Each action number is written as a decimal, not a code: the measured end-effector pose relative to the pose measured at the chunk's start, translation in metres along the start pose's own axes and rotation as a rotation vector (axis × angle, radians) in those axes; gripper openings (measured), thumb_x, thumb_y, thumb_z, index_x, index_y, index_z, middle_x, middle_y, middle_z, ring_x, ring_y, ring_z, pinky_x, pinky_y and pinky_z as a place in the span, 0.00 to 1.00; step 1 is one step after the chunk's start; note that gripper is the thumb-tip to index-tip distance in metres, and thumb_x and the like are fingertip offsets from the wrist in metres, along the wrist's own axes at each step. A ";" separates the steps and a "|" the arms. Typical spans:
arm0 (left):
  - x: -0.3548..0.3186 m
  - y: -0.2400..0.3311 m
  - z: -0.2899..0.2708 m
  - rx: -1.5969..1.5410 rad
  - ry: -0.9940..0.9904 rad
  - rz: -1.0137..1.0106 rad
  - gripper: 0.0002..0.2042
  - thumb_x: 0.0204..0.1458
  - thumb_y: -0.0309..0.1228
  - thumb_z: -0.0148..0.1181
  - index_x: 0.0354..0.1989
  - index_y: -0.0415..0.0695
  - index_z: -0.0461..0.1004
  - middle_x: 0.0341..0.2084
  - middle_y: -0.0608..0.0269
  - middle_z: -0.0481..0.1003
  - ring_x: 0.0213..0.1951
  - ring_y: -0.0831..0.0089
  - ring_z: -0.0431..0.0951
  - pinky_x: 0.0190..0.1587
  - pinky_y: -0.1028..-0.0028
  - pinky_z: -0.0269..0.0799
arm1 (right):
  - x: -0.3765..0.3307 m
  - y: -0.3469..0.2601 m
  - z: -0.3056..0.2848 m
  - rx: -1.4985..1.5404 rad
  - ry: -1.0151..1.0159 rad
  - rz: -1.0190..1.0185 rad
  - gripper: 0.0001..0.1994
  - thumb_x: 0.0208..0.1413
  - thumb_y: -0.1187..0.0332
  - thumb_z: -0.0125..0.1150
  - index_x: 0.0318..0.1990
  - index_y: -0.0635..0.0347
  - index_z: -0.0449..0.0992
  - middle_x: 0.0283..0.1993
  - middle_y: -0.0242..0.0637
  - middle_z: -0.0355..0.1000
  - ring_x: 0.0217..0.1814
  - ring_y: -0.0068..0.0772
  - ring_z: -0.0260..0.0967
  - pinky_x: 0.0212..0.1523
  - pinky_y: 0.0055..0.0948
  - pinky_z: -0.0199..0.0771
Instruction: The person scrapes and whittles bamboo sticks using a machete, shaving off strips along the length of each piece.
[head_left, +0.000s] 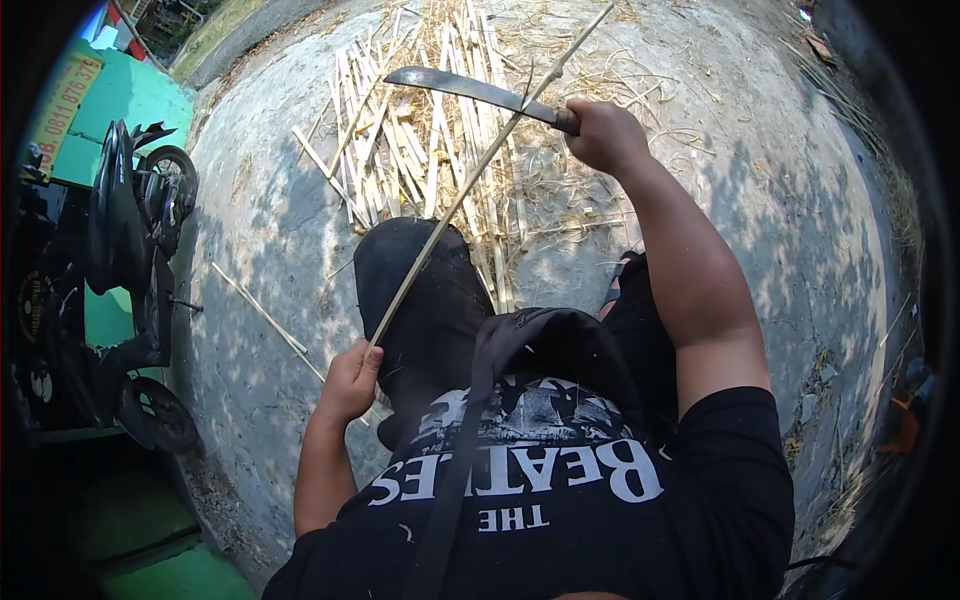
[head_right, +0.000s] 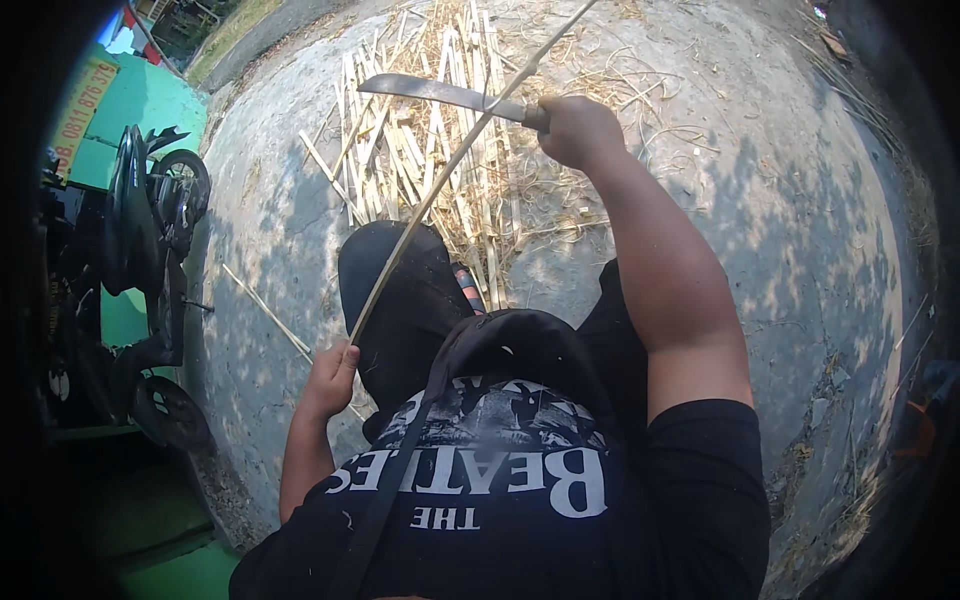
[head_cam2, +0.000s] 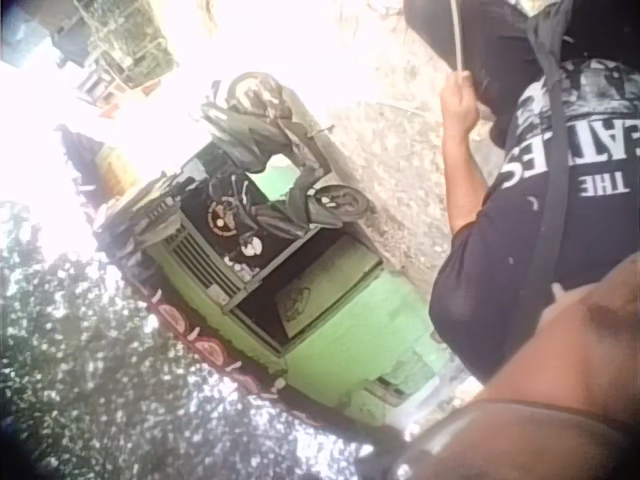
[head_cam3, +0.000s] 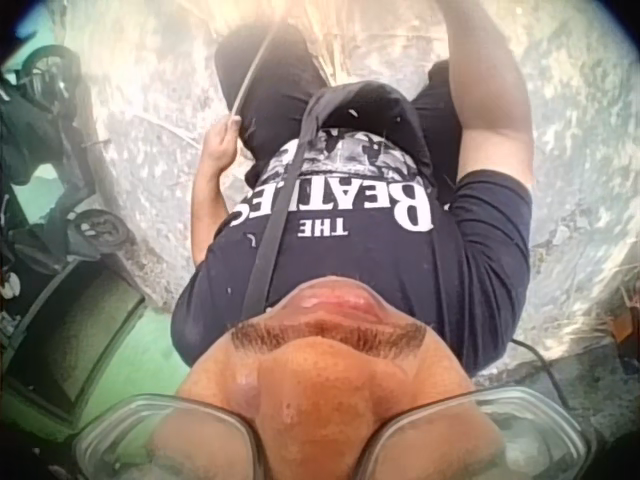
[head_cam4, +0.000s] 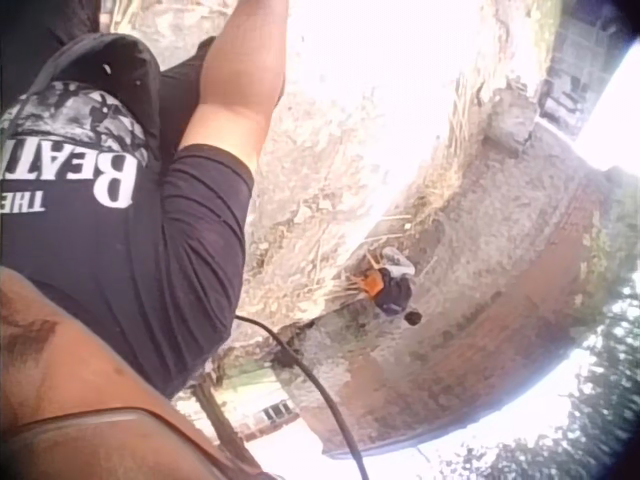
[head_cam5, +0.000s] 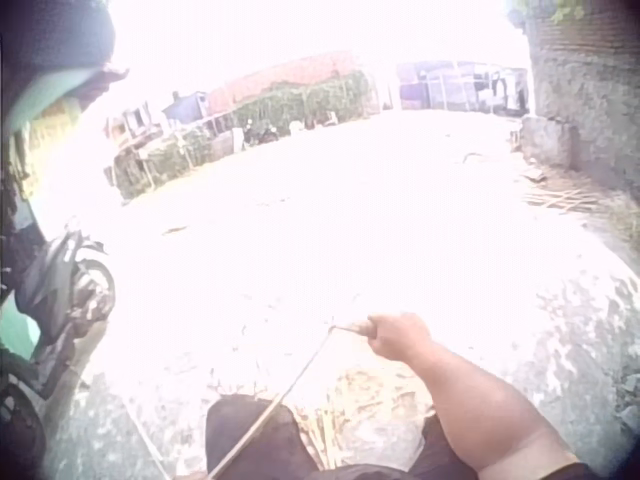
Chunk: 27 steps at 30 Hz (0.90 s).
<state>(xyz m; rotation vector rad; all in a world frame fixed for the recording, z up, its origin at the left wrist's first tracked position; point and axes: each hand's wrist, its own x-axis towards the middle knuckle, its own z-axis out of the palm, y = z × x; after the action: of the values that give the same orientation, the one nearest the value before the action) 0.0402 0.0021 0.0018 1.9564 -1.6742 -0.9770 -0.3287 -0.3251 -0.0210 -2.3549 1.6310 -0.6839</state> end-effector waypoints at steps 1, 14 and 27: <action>-0.004 0.001 0.001 -0.003 0.001 0.007 0.24 0.71 0.47 0.48 0.27 0.38 0.67 0.17 0.64 0.66 0.24 0.76 0.64 0.27 0.69 0.63 | -0.001 0.005 0.000 -0.012 -0.024 0.017 0.05 0.55 0.62 0.62 0.35 0.49 0.78 0.31 0.43 0.79 0.36 0.53 0.78 0.39 0.51 0.77; -0.017 -0.023 0.003 -0.152 -0.059 -0.163 0.24 0.71 0.48 0.48 0.29 0.39 0.68 0.19 0.68 0.65 0.26 0.80 0.62 0.28 0.71 0.61 | -0.003 -0.027 -0.006 0.055 -0.122 0.098 0.09 0.55 0.60 0.63 0.41 0.50 0.81 0.37 0.44 0.80 0.42 0.51 0.79 0.44 0.48 0.78; -0.015 -0.010 0.006 -0.173 -0.063 -0.149 0.23 0.71 0.47 0.48 0.29 0.40 0.67 0.19 0.70 0.63 0.26 0.80 0.61 0.28 0.72 0.61 | -0.029 -0.086 -0.003 -0.110 -0.312 -0.588 0.04 0.55 0.63 0.63 0.35 0.45 0.82 0.33 0.33 0.81 0.39 0.44 0.81 0.42 0.43 0.78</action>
<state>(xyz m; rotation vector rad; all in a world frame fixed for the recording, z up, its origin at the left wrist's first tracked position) 0.0423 0.0189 -0.0049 1.9747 -1.4386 -1.2077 -0.2667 -0.2664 0.0095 -2.8652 0.8678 -0.2860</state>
